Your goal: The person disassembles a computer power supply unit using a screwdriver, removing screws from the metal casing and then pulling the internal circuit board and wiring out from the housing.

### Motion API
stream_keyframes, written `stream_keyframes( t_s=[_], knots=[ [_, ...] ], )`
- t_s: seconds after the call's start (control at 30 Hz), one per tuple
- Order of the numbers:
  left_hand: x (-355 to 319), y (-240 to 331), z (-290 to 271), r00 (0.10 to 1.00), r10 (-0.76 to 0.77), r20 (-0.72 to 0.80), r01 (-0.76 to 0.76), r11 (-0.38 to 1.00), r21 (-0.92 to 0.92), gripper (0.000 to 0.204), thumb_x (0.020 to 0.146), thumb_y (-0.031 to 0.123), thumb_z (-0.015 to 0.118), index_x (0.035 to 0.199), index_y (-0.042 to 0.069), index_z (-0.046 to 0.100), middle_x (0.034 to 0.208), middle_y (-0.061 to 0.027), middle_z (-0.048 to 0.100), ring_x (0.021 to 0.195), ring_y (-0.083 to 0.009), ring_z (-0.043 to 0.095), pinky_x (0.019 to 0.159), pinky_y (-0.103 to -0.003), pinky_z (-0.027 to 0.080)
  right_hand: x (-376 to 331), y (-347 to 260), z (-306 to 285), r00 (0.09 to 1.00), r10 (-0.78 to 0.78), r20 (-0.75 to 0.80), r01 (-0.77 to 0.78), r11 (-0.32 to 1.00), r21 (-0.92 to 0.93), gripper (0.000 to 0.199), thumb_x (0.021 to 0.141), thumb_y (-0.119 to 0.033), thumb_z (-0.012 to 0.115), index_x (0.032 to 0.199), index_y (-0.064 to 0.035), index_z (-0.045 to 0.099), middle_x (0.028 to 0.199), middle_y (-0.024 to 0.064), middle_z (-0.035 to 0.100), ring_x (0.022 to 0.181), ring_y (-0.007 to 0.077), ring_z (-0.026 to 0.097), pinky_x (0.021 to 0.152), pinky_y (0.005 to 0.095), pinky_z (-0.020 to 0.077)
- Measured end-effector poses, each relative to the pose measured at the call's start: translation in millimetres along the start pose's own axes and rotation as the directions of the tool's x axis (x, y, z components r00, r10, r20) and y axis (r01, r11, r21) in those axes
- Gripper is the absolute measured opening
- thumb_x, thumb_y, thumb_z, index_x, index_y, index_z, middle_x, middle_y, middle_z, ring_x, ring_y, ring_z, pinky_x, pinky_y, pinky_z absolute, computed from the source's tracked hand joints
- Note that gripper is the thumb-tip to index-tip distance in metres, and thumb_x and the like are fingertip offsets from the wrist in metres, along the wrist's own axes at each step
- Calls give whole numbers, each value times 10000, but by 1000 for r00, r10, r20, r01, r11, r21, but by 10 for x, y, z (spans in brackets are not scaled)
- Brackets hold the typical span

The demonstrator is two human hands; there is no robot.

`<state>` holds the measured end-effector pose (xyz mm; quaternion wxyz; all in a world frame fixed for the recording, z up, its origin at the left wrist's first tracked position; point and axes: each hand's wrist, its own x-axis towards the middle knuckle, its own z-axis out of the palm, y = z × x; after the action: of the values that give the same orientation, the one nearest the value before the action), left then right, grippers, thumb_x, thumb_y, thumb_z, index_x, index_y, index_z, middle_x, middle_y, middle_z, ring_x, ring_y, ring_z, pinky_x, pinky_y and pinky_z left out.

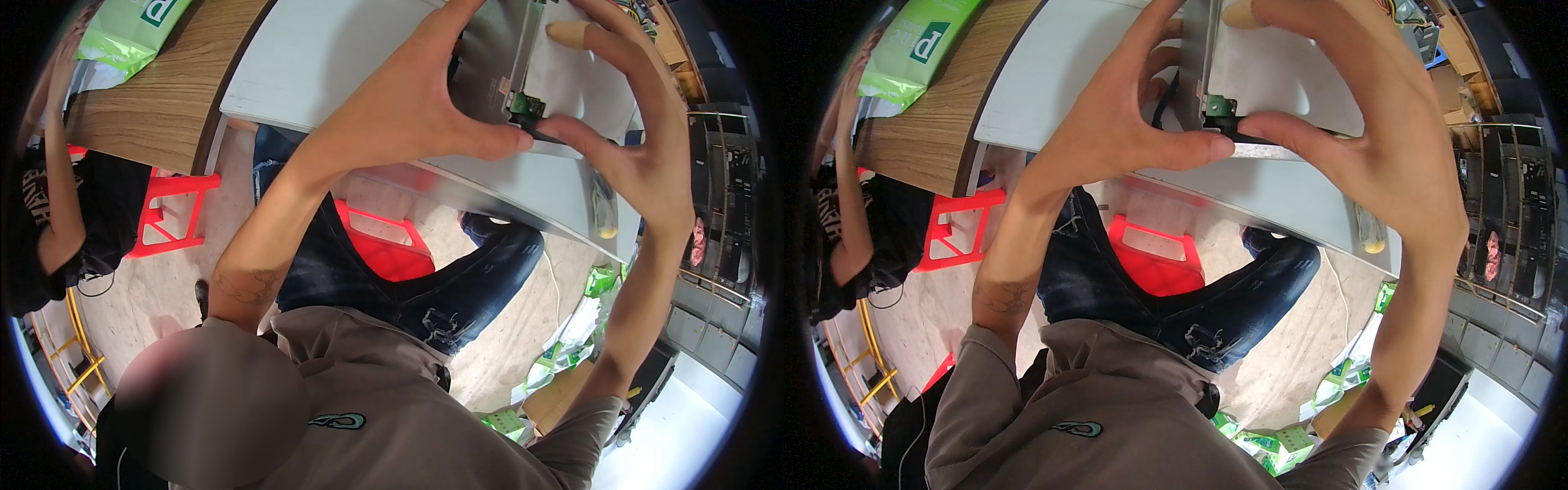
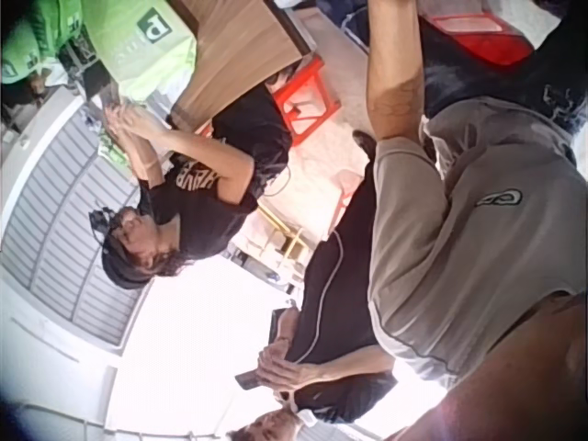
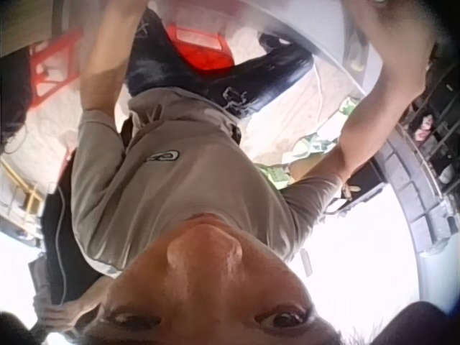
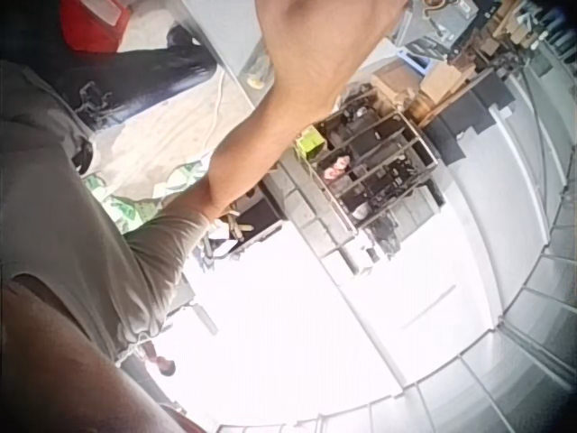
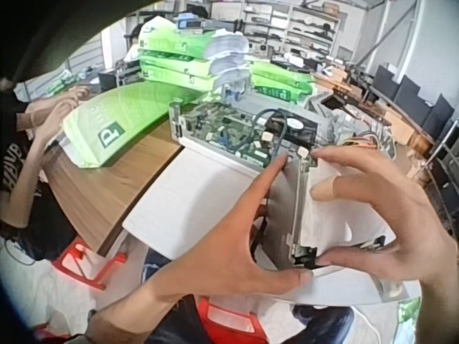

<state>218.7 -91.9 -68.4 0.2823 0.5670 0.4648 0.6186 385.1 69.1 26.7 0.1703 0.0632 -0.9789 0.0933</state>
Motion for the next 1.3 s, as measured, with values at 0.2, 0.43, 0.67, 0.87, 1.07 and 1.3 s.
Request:
stream_keyframes(
  t_s=[0.2,0.43,0.67,0.87,1.07,1.3],
  knots=[
    [9,26,-30,999,-40,30,42,998,-54,1286,755,253,916,1663,38,31,1585,-232,322,1410,-294,389,1153,-390,351,11,-38,7,998,52,-20,-51,997,59,389,774,71,821,1017,-61,548,1123,77,611,1126,202,628,975,344,521],
    [-4,-44,23,999,30,-19,-28,996,83,1298,756,299,919,1653,6,28,1596,-256,308,1461,-328,346,1183,-416,319,173,-149,79,940,320,-117,-269,908,322,366,804,96,801,981,-70,528,1061,55,617,1086,175,640,953,323,532],
    [8,-64,6,999,24,-21,-21,990,138,1296,751,315,920,1651,-2,44,1600,-266,306,1469,-332,341,1185,-421,314,434,-213,86,837,538,-102,-425,755,499,358,835,122,782,945,-80,508,999,33,624,1045,147,652,930,302,543],
    [-6,-8,22,999,29,-30,-26,995,98,1282,753,299,918,1654,5,55,1598,-260,312,1457,-325,356,1179,-417,318,401,-189,151,841,480,-251,-353,837,419,377,814,129,793,924,-81,500,944,46,645,976,144,683,850,287,582],
    [2,-96,19,999,43,-28,-40,994,103,1264,756,281,917,1663,32,72,1577,-230,344,1446,-319,360,1173,-408,315,312,-114,184,820,453,-349,-277,849,450,383,801,126,804,917,-79,501,891,58,667,926,151,711,803,287,609],
    [62,-137,-22,1000,2,4,-3,985,170,1260,753,287,916,1668,51,82,1554,-211,357,1427,-319,371,1160,-423,325,345,-88,215,780,449,-437,-218,848,483,388,788,122,815,911,-72,503,829,75,692,869,160,741,752,288,641]
  ],
)
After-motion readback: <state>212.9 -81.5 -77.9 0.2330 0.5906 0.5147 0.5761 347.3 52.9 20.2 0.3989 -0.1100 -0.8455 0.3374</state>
